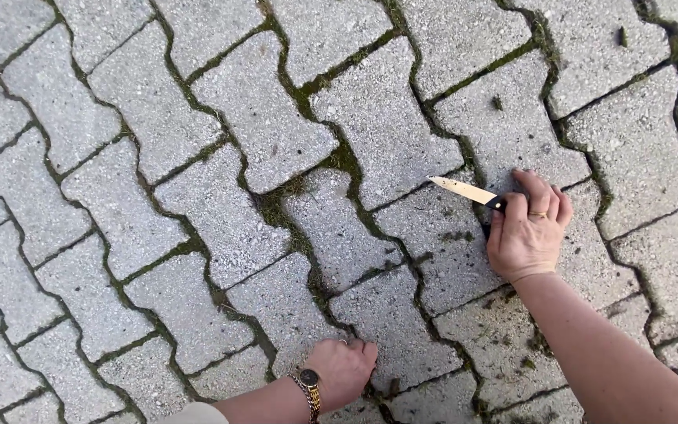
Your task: Scraping moss and debris from the gaps between interlocking paving stones using a small knife.
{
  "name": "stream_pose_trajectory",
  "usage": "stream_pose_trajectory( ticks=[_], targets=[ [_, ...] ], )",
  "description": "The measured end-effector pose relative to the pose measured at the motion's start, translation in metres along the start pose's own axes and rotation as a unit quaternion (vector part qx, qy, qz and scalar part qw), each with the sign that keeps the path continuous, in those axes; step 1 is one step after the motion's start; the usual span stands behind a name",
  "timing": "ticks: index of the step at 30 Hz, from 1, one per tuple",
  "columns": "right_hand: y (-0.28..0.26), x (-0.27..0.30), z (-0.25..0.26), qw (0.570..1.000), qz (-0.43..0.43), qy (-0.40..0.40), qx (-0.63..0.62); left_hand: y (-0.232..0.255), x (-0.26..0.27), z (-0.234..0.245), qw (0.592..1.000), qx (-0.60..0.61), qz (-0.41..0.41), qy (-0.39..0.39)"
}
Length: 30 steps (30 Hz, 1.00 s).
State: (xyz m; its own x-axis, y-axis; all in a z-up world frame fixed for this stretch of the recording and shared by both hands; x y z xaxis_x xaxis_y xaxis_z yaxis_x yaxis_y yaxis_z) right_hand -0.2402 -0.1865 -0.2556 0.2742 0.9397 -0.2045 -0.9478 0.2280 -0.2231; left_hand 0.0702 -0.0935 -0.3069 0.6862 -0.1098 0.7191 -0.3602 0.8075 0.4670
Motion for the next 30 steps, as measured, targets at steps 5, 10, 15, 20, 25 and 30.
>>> stream_pose_trajectory(
  ticks=[5, 10, 15, 20, 25, 30],
  targets=[
    [0.000, 0.000, 0.000, 1.000, 0.014, 0.014, -0.010, -0.035, -0.004, 0.022, 0.992, 0.024, 0.087, 0.083],
    [-0.008, 0.000, 0.002, 0.999, 0.027, 0.023, -0.016, -0.083, 0.018, 0.059, 0.935, -0.022, 0.148, 0.323],
    [-0.005, -0.001, 0.005, 0.999, 0.035, 0.028, -0.005, -0.026, 0.001, -0.005, 0.979, -0.103, 0.002, 0.178],
    [-0.011, 0.005, 0.009, 0.999, 0.040, 0.022, -0.015, -0.013, 0.003, -0.012, 0.983, -0.118, -0.049, 0.132],
    [-0.005, 0.006, 0.005, 0.998, 0.055, 0.036, 0.002, -0.055, 0.053, 0.013, 0.914, -0.132, 0.032, 0.382],
    [-0.012, 0.006, 0.006, 0.998, 0.061, 0.026, 0.024, -0.194, 0.161, -0.033, 0.801, -0.050, 0.400, 0.443]
  ],
)
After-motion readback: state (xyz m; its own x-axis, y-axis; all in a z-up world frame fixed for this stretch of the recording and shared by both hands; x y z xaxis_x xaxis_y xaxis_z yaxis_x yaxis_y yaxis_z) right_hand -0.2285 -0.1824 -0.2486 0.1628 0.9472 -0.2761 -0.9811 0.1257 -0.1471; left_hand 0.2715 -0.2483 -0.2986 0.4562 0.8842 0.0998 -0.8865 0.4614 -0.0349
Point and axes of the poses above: each hand's wrist, its own x-axis away from the middle knuckle, its own z-axis out of the back of the hand, y = z × x, the point moved 9 cm from there along -x, towards the middle knuckle, and after that the axes turned 9 degrees about -x, right-handed, at the moved point
